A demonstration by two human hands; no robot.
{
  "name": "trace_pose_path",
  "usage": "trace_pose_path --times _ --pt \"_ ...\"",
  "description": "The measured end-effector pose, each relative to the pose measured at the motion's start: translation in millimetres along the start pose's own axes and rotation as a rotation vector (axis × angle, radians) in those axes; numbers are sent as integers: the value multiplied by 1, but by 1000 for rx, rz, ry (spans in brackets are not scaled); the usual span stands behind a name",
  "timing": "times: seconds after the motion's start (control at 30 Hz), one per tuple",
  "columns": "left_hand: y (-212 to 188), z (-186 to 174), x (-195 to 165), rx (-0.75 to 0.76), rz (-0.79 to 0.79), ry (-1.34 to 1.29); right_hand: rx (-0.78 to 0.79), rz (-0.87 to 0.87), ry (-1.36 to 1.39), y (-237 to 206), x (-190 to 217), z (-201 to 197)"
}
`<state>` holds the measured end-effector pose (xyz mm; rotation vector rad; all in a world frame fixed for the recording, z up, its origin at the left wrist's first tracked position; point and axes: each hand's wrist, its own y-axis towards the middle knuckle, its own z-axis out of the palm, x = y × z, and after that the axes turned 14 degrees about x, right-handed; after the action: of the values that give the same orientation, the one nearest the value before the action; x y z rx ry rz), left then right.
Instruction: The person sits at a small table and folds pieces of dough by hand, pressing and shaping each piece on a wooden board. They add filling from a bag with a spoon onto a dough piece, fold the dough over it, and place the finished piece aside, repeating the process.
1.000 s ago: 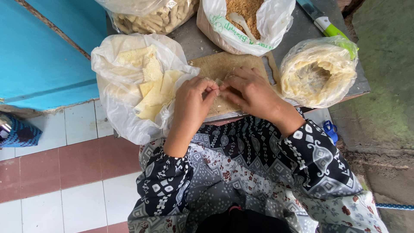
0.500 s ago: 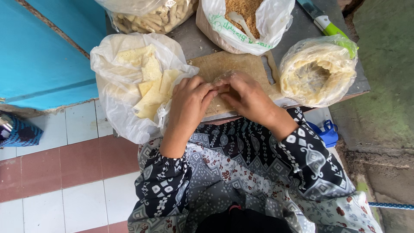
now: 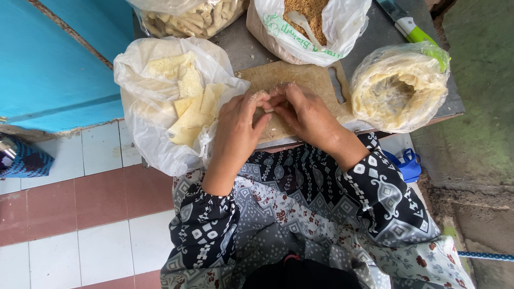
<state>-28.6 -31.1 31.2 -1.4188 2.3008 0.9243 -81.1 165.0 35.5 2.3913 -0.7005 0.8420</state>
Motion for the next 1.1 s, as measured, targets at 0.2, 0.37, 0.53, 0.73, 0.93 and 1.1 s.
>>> trace_pose_path --times 0.2,0.37,0.53,0.73,0.93,1.1 --pt "9 -3 1 51 -10 115 -68 -47 -44 -1 3 -4" --pt "12 -3 -3 62 -25 174 -83 37 -81 -3 4 -2" --pt "6 -3 -8 17 19 333 -131 41 -217 -5 4 5" --pt "5 -2 -13 13 -11 402 -179 32 -286 -3 6 6" --pt "11 -1 -10 -12 -20 360 -147 30 -222 2 5 6" --pt "8 0 -9 -67 -27 305 -172 109 -281 3 6 10"
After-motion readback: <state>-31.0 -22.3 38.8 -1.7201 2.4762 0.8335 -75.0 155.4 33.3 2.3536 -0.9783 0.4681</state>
